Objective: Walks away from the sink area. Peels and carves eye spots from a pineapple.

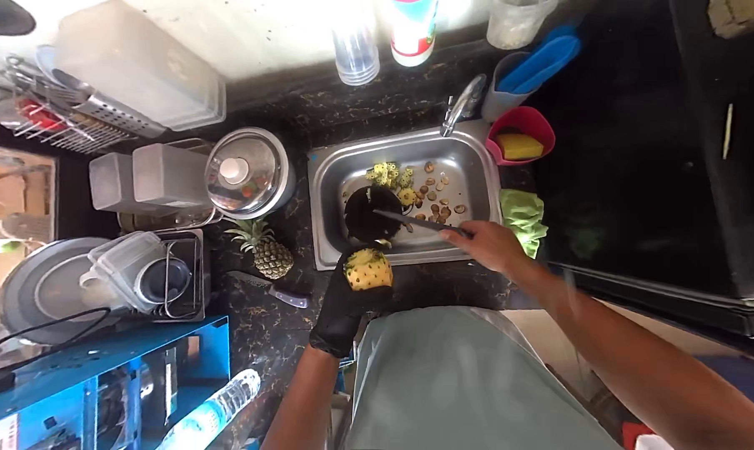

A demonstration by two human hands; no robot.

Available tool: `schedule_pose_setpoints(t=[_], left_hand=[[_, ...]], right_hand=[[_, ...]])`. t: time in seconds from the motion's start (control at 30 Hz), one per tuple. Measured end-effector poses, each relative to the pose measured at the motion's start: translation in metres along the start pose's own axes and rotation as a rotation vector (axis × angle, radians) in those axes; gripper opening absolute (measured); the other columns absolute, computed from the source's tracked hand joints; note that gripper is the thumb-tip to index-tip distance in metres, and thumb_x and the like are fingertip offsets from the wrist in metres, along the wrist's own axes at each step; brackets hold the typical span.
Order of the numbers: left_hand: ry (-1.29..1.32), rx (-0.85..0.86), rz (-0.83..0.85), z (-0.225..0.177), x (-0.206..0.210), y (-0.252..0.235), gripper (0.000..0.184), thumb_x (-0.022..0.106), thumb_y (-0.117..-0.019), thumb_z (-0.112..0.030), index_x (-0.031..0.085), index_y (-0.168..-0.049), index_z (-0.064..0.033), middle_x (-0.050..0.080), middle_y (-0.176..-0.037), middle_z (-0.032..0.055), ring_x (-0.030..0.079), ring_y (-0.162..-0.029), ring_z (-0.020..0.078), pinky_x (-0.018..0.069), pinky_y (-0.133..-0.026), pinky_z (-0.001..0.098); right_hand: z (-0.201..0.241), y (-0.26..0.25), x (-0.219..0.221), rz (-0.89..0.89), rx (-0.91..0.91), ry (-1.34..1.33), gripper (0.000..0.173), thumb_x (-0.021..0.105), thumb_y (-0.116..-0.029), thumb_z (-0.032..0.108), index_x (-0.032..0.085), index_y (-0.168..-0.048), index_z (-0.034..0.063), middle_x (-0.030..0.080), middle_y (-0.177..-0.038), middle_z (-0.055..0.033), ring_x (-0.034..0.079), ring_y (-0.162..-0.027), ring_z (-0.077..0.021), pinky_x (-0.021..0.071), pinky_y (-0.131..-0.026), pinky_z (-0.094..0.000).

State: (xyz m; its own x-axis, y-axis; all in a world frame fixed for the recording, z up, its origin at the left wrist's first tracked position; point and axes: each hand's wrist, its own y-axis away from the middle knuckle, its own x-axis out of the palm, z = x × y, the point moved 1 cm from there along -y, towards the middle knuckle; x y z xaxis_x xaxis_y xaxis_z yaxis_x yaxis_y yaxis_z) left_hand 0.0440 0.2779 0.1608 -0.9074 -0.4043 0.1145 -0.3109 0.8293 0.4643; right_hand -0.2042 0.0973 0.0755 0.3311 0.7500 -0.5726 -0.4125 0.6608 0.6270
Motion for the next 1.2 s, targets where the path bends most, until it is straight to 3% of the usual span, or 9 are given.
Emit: schedule_pose_setpoints(t=[0.17,0.4,0.57,0.7,0.77,0.83,0.93,1.1,1.2], left_hand=[[0.210,-0.042,-0.009,0.013,-0.003,-0.014,0.087,0.091,-0.0626,-0.016,0.049,-0.137,0.0030,0.067,-0.115,0.0203,0.070,-0.102,0.0268,0.0600,-0.089,0.0437],[0.189,0.099,0.020,0.034,0.011,0.005,0.051,0.076,-0.0814,0.001,0.059,-0.129,-0.0035,0.070,-0.116,0.0034,0.066,-0.108,0.0120,0.0562,-0.096,0.0338],[0.121,0.116,0.067,0.028,0.004,0.004,0.054,0.080,-0.0754,0.002,0.060,-0.126,0.0024,0.070,-0.116,0.0116,0.067,-0.108,0.0201,0.0561,-0.097,0.0408],[0.080,0.102,0.127,0.037,-0.001,0.011,0.028,0.073,-0.0879,-0.004,0.071,-0.115,-0.0093,0.074,-0.109,-0.0001,0.068,-0.105,0.0105,0.0559,-0.097,0.0328],[0.102,0.057,0.105,0.018,0.007,0.006,0.039,0.080,-0.0773,-0.004,0.068,-0.115,-0.0041,0.074,-0.106,0.0070,0.071,-0.100,0.0168,0.0590,-0.090,0.0365],[0.083,-0.001,0.147,0.000,0.005,-0.001,0.075,0.086,-0.0635,-0.007,0.053,-0.131,0.0018,0.069,-0.115,0.0176,0.070,-0.102,0.0270,0.0603,-0.089,0.0430],[-0.025,-0.017,0.099,-0.011,0.001,0.000,0.087,0.090,-0.0602,-0.009,0.050,-0.137,-0.0006,0.068,-0.117,0.0173,0.070,-0.104,0.0270,0.0610,-0.088,0.0417],[-0.222,-0.003,-0.064,-0.008,0.011,-0.008,0.082,0.094,-0.0579,-0.013,0.057,-0.131,-0.0032,0.072,-0.110,0.0099,0.072,-0.100,0.0184,0.0616,-0.088,0.0354],[-0.190,0.147,0.009,0.004,0.012,-0.001,0.082,0.091,-0.0698,-0.010,0.050,-0.140,-0.0002,0.068,-0.123,0.0083,0.067,-0.112,0.0139,0.0569,-0.098,0.0332]], right_hand=[[0.034,0.031,-0.006,0.082,-0.098,-0.121,0.073,0.050,-0.0891,0.081,0.071,-0.096,0.0114,0.064,-0.079,-0.0097,0.064,-0.077,-0.0291,0.0507,-0.070,-0.0587],[0.089,0.069,0.008,-0.081,-0.521,0.042,0.077,0.047,-0.0826,0.089,0.070,-0.093,0.0163,0.064,-0.069,-0.0018,0.065,-0.068,-0.0199,0.0507,-0.061,-0.0483],[0.071,0.058,0.010,-0.149,-0.529,0.089,0.078,0.045,-0.0829,0.089,0.069,-0.090,0.0152,0.063,-0.067,-0.0031,0.064,-0.066,-0.0211,0.0499,-0.061,-0.0484],[0.081,0.062,0.014,-0.188,-0.597,0.067,0.077,0.046,-0.0825,0.089,0.069,-0.086,0.0158,0.061,-0.064,-0.0010,0.063,-0.063,-0.0187,0.0488,-0.057,-0.0457],[0.068,0.045,0.010,-0.159,-0.533,0.045,0.075,0.051,-0.0837,0.085,0.071,-0.089,0.0132,0.064,-0.068,-0.0058,0.066,-0.068,-0.0248,0.0516,-0.061,-0.0526],[0.039,0.020,-0.001,-0.048,-0.265,0.046,0.075,0.052,-0.0869,0.082,0.074,-0.102,0.0124,0.071,-0.084,-0.0131,0.070,-0.084,-0.0344,0.0536,-0.075,-0.0640],[0.004,-0.001,-0.011,0.002,-0.030,0.076,0.080,0.045,-0.0860,0.087,0.070,-0.096,0.0117,0.066,-0.082,-0.0132,0.065,-0.083,-0.0346,0.0485,-0.073,-0.0630],[0.056,0.052,-0.008,0.024,-0.301,-0.085,0.073,0.053,-0.0856,0.082,0.072,-0.093,0.0124,0.065,-0.075,-0.0072,0.065,-0.073,-0.0263,0.0522,-0.066,-0.0571],[0.085,0.070,0.000,-0.036,-0.505,-0.019,0.076,0.048,-0.0842,0.087,0.070,-0.091,0.0146,0.063,-0.070,-0.0030,0.064,-0.068,-0.0209,0.0508,-0.062,-0.0504]])
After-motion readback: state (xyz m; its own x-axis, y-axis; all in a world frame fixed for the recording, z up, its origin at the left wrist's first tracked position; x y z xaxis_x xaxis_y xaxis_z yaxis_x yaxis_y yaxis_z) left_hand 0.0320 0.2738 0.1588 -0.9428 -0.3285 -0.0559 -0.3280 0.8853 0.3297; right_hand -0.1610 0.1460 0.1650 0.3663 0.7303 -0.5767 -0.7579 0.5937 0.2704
